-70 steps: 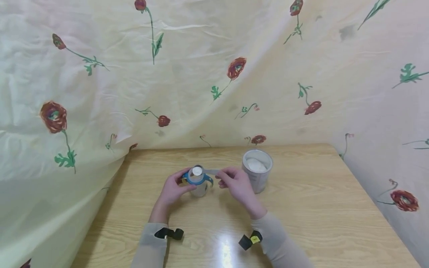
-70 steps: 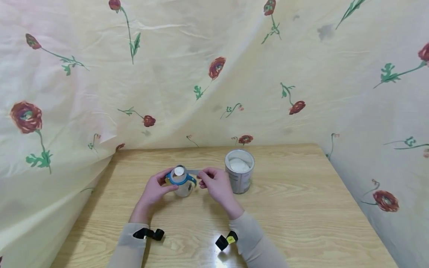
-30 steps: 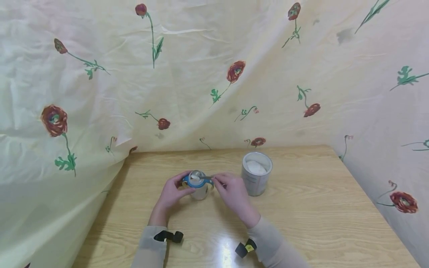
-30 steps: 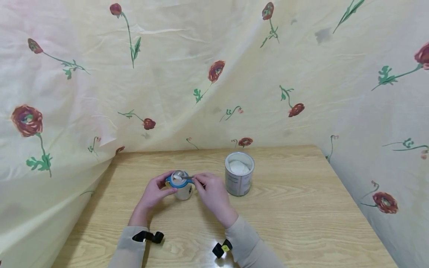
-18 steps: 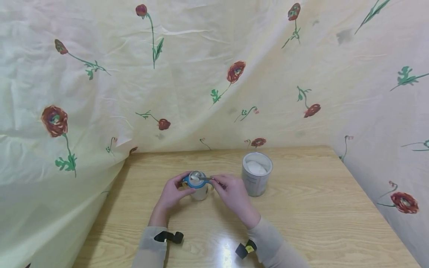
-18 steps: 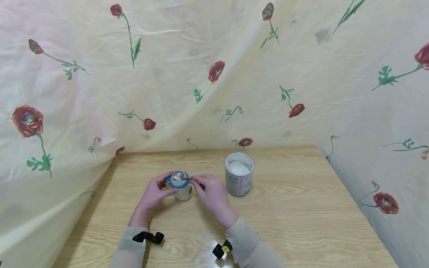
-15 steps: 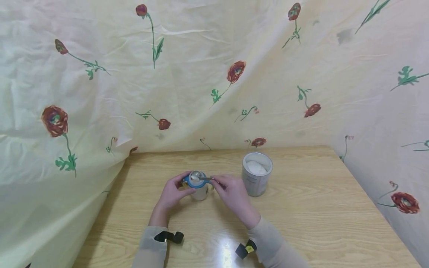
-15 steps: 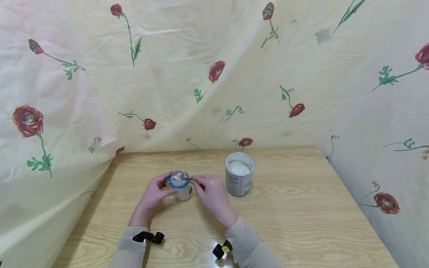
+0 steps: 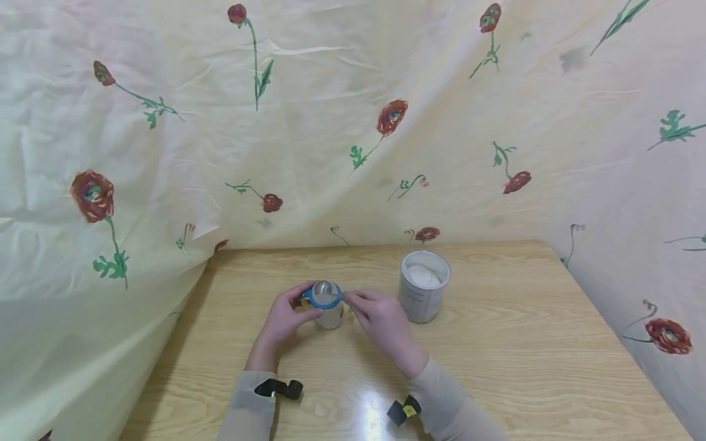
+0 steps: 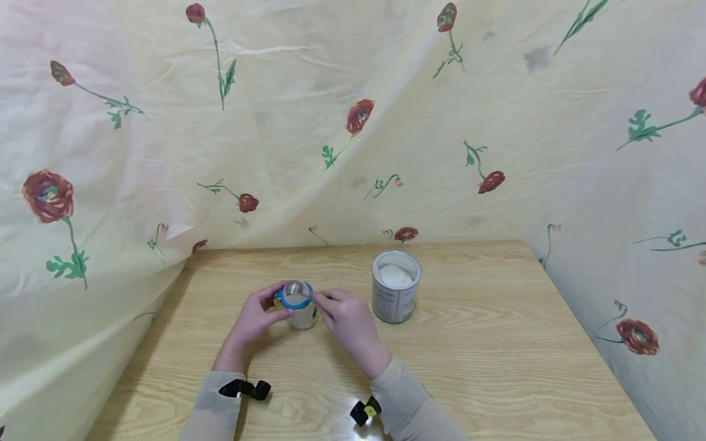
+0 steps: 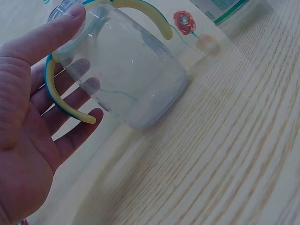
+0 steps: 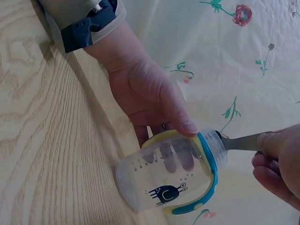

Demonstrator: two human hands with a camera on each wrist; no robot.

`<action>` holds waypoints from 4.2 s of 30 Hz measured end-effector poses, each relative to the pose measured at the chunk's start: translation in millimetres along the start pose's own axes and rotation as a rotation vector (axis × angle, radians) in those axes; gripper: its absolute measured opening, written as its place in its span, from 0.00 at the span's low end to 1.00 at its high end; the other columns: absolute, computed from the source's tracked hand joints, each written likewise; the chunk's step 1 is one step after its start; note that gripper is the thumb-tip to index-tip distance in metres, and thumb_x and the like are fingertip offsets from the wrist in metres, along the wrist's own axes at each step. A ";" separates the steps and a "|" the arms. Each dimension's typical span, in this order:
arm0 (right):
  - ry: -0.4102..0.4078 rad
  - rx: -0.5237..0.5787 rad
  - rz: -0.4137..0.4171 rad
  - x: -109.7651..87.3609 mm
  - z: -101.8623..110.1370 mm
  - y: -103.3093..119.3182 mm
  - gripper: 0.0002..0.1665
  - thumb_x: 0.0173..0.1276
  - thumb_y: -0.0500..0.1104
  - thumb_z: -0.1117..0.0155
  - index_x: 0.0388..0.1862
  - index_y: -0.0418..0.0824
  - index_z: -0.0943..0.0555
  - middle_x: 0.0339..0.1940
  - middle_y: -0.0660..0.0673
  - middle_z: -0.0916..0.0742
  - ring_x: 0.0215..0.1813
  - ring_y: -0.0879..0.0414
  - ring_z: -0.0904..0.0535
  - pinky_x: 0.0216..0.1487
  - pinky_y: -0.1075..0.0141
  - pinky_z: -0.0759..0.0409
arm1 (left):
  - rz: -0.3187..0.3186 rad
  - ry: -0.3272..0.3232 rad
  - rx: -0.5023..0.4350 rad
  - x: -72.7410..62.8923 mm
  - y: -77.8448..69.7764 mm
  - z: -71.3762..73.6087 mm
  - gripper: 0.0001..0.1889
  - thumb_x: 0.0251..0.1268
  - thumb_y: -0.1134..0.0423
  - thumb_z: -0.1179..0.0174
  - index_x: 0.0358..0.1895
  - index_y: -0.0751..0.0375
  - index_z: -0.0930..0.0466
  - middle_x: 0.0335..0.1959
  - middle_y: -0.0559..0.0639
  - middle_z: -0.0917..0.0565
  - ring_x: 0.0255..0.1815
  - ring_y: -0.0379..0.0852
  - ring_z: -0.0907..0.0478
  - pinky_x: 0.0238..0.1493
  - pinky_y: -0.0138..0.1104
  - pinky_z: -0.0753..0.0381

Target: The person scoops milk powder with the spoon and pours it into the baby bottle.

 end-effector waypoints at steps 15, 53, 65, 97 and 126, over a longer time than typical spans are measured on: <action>-0.011 -0.036 0.125 2.0 5.1 3.9 0.14 0.64 0.33 0.19 0.49 0.38 0.07 0.41 0.44 0.07 0.37 0.54 0.10 0.36 0.69 0.11 | 0.004 -0.002 0.003 1.1 -0.3 0.2 0.34 0.64 0.62 0.22 0.74 0.56 0.22 0.70 0.51 0.18 0.71 0.54 0.24 0.75 0.55 0.28; -0.036 -0.033 -0.003 -4.1 1.3 0.1 0.11 0.63 0.33 0.18 0.45 0.37 0.07 0.39 0.43 0.06 0.37 0.53 0.08 0.37 0.67 0.09 | 0.022 -0.021 0.028 -2.8 1.6 3.0 0.34 0.63 0.61 0.21 0.73 0.55 0.21 0.69 0.50 0.17 0.72 0.55 0.24 0.76 0.58 0.30; 0.017 0.072 -0.224 -3.9 -0.6 -8.2 0.05 0.70 0.36 0.22 0.43 0.40 0.07 0.37 0.48 0.06 0.32 0.63 0.14 0.33 0.72 0.14 | 0.037 -0.031 0.037 -3.1 0.9 3.8 0.35 0.62 0.58 0.20 0.73 0.52 0.20 0.69 0.48 0.17 0.71 0.54 0.24 0.76 0.58 0.29; -0.283 0.631 -0.557 -10.7 50.5 -32.6 0.04 0.73 0.32 0.28 0.42 0.31 0.08 0.35 0.38 0.07 0.30 0.59 0.13 0.34 0.68 0.10 | -0.099 -0.114 0.081 2.5 -41.0 -0.1 0.45 0.70 0.60 0.26 0.86 0.42 0.40 0.87 0.46 0.42 0.87 0.55 0.49 0.85 0.60 0.52; -0.367 0.737 -0.900 -49.9 137.0 -111.9 0.17 0.79 0.41 0.30 0.53 0.26 0.12 0.35 0.51 0.07 0.35 0.61 0.14 0.41 0.70 0.10 | -0.450 -0.043 0.131 27.2 -114.3 -97.9 0.41 0.72 0.59 0.29 0.84 0.60 0.37 0.84 0.50 0.37 0.85 0.52 0.42 0.83 0.54 0.42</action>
Point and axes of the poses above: each hand's wrist, its own x-axis towards the middle knuckle, its own z-axis out of the back of the hand, y = z × x, the point moved 4 cm from there along x, towards the middle knuckle
